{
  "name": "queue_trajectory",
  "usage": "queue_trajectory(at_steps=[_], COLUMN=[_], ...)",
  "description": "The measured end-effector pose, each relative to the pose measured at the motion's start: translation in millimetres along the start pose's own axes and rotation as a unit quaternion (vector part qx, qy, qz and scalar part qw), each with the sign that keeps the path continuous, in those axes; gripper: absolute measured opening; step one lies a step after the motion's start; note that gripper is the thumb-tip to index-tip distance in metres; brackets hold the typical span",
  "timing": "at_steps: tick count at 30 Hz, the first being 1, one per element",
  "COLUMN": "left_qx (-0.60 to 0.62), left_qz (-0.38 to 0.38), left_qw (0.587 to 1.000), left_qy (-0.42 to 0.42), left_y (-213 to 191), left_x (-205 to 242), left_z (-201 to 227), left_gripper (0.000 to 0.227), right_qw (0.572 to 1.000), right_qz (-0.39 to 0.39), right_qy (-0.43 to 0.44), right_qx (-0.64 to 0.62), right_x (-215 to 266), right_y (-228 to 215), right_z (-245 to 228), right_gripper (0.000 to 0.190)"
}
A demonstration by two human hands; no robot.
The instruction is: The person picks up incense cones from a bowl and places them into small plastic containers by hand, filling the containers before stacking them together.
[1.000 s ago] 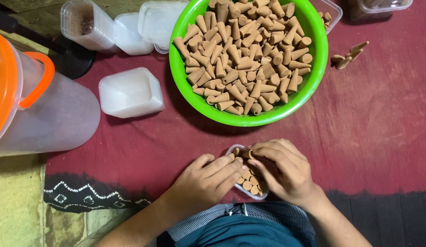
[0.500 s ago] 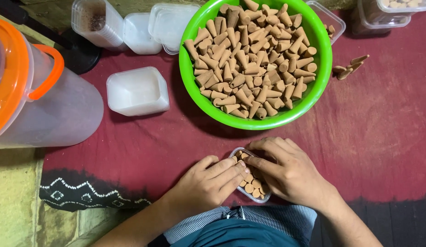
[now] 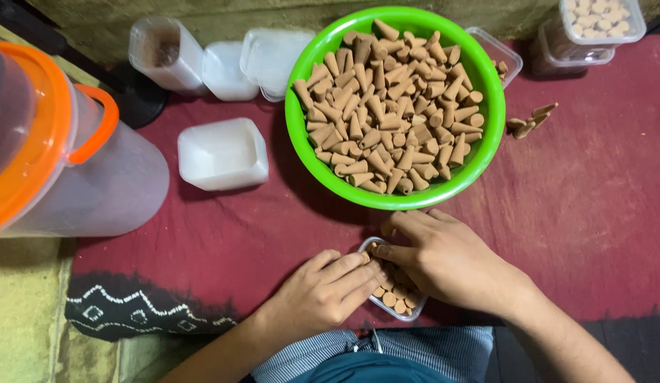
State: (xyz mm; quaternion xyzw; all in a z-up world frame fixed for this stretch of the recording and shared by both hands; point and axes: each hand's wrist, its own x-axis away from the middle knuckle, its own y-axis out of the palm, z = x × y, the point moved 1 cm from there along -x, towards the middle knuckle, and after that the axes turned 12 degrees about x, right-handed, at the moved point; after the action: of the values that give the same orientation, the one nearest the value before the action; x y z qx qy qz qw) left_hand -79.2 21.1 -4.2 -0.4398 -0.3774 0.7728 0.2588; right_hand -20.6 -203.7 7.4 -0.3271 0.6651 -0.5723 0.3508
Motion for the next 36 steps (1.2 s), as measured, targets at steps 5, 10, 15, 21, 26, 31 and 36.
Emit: queue_trajectory(at_steps=[5, 10, 15, 21, 26, 31, 36], left_qx=[-0.004, -0.005, -0.012, -0.003, -0.002, 0.010, -0.006], left_qz=[0.029, 0.049, 0.063, 0.062, 0.047, 0.034, 0.013], left_qw=[1.000, 0.999, 0.998, 0.998, 0.999, 0.998, 0.999], left_qy=[0.008, 0.009, 0.017, 0.011, -0.027, -0.046, -0.041], left_y=[8, 10, 6, 4, 16, 19, 15], left_x=[4, 5, 3, 3, 16, 19, 18], left_z=[-1, -2, -2, -2, -7, -10, -11], left_gripper=[0.009, 0.009, 0.025, 0.021, 0.018, 0.031, 0.044], right_qw=[0.996, 0.995, 0.989, 0.988, 0.996, 0.999, 0.999], right_qz=[-0.039, -0.041, -0.040, -0.008, 0.004, 0.048, -0.010], right_qy=[-0.048, -0.064, -0.070, -0.097, -0.050, -0.003, 0.028], right_qx=[0.059, 0.068, 0.126, 0.124, 0.068, -0.003, -0.033], right_x=[-7, -6, 5, -4, 4, 12, 21], right_y=[1, -18, -20, -10, 2, 7, 9], right_z=[3, -5, -12, -12, -2, -1, 2], right_gripper=[0.038, 0.025, 0.038, 0.029, 0.030, 0.019, 0.034])
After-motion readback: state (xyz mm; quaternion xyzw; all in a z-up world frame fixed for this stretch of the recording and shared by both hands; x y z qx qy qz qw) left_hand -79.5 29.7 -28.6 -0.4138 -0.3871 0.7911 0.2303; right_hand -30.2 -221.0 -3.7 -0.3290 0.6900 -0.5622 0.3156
